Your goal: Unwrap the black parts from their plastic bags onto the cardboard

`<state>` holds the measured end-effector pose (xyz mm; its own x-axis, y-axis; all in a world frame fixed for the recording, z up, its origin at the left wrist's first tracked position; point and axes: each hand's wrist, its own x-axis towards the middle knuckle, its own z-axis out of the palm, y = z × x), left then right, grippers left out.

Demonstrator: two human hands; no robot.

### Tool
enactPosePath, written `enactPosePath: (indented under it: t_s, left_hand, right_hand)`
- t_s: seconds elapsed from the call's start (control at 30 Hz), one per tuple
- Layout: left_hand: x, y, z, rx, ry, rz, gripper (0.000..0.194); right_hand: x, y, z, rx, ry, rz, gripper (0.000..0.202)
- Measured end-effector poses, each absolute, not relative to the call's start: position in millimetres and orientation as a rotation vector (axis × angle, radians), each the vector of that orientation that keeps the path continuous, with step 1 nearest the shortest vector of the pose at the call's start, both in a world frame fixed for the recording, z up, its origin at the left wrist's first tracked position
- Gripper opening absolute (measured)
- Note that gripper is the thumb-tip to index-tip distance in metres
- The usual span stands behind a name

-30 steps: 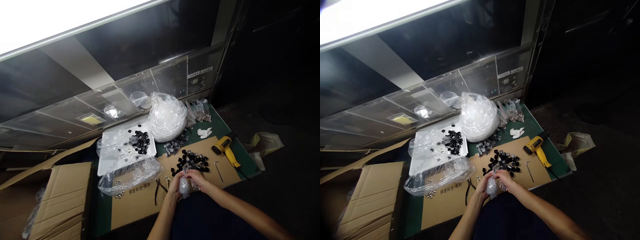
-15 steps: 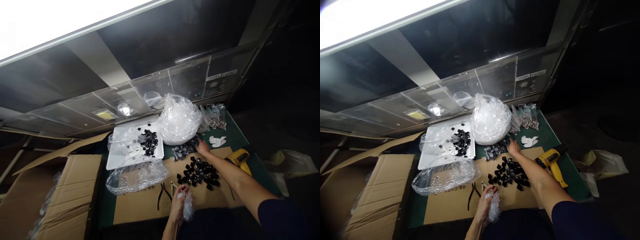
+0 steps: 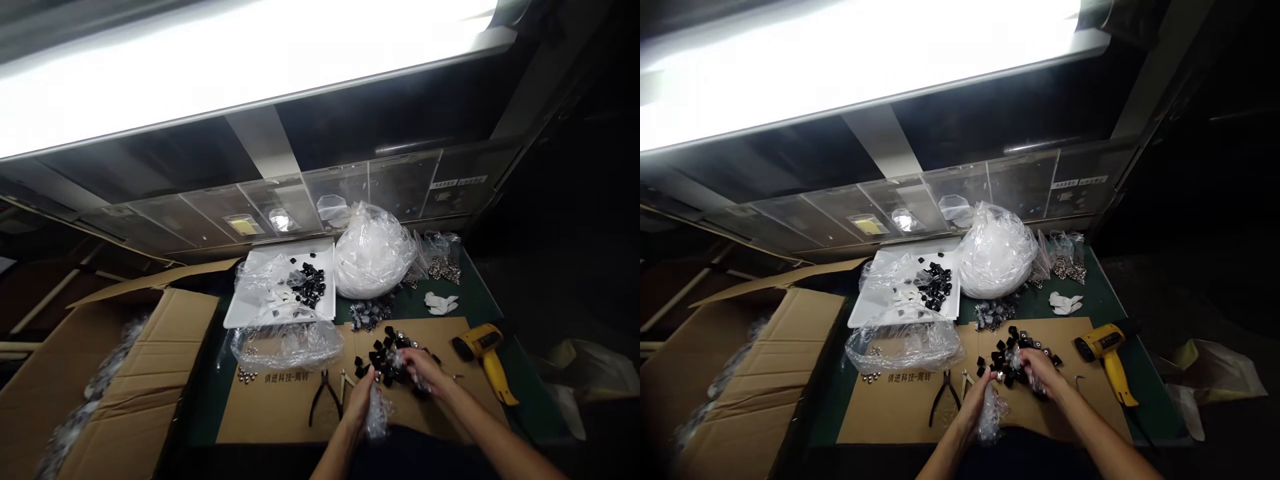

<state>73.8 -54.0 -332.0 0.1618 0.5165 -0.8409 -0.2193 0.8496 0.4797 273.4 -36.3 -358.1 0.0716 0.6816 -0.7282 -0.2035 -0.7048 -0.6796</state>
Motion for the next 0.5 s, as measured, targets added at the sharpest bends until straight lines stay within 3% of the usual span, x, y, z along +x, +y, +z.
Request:
enactPosePath:
  t_s: [0.13, 0.5]
  left_hand:
    - [77.0, -54.1, -347.4, 0.397, 1.17, 0.58, 0.055]
    - [61.5, -60.8, -357.2, 0.423, 1.282, 0.677, 0.033]
  right_hand:
    - [254.3, -73.5, -338.7, -1.462, -0.271, 1.942, 0.012]
    - [242.7, -75.9, -361.3, -1.475, -0.14, 1.689, 0.019]
